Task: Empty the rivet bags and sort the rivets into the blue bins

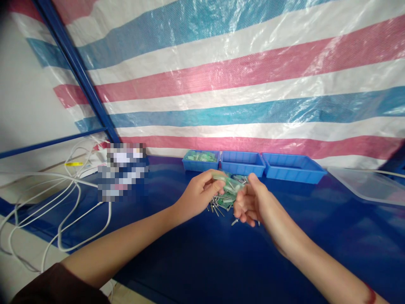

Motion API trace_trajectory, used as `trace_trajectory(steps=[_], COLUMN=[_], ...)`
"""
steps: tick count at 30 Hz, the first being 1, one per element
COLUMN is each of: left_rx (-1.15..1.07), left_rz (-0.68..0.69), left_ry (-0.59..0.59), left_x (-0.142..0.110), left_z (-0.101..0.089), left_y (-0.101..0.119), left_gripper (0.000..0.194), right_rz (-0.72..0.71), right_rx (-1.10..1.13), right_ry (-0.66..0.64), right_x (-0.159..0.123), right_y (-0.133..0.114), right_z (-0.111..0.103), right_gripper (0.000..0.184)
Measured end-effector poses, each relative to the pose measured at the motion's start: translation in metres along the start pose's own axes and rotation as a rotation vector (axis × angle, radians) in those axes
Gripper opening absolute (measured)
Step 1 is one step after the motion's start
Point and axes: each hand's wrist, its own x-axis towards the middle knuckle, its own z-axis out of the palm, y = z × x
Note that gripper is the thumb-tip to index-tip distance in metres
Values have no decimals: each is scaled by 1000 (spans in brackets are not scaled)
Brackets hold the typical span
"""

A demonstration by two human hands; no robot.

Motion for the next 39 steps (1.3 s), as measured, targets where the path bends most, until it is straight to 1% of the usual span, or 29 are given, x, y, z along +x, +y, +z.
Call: trace_trajectory(steps=[1,3,5,6,7,9,11,12,14,15,18,19,21,22,23,24,25,27,28,30,32,33,34,35,36,37,38,39], left_rx=[56,175,268,298,319,327,273,216,54,-34,-226,-261,-318,-350,-385,-422,-458,-522,-545,-549,-460,-367,-257,-150,-32,110,260,405], left_rz=[61,194,313,353,375,370,298,230,45,-54,-293,-367,-532,-610,-666,-689,-683,-615,-573,-507,-447,-422,-392,-361,-339,-314,-297,-298], left_ry=[-8,-25,-42,-54,-71,-105,-111,-98,-68,-65,-101,-111,-130,-146,-162,-172,-170,-136,-121,-116,-101,-65,15,132,243,324,370,384], left_x=[-1,-1,-2,-3,-3,-4,-5,-5,-4,-4,0,1,4,4,4,3,2,0,0,3,13,20,30,40,51,61,71,79], left_z=[-1,-3,-4,-5,-5,-4,-1,0,2,4,6,7,8,8,9,9,10,10,9,5,-5,-13,-22,-33,-45,-56,-67,-76], left_y=[1,1,1,0,0,-2,-3,-4,-4,-3,0,1,4,6,7,8,9,8,7,3,-5,-10,-15,-21,-27,-34,-40,-46], left_gripper=[16,16,18,19,20,21,25,31,43,46,42,45,58,65,69,70,66,53,45,36,28,25,25,27,31,36,39,40], right_rz=[89,178,189,180,171,140,70,19,-92,-149,-336,-415,-603,-712,-824,-932,-1024,-1141,-1157,-1135,-1077,-1041,-1009,-979,-946,-913,-885,-859], right_rx=[76,216,315,339,345,321,261,216,100,37,-178,-267,-491,-608,-714,-800,-862,-931,-957,-1004,-1034,-1040,-1038,-1029,-1017,-1003,-988,-977], right_ry=[-28,-16,-14,-32,-61,-83,-34,5,61,75,122,170,287,327,340,323,288,221,198,186,217,245,278,308,329,344,356,365], right_x=[0,-1,-5,-7,-9,-10,-9,-8,-4,-2,0,-1,-4,-6,-7,-8,-9,-8,-7,-5,-3,-2,-1,0,2,3,5,6], right_y=[-1,-4,-6,-8,-8,-9,-8,-7,-5,-3,3,5,7,8,8,9,8,8,8,7,7,7,7,7,7,7,8,8], right_z=[1,3,5,5,5,4,2,0,-4,-5,-8,-8,-7,-7,-8,-8,-8,-10,-10,-10,-10,-10,-10,-11,-12,-14,-16,-18], right_gripper=[57,51,40,35,30,26,28,29,30,29,25,23,15,12,11,12,16,21,23,24,23,24,27,30,33,36,37,37])
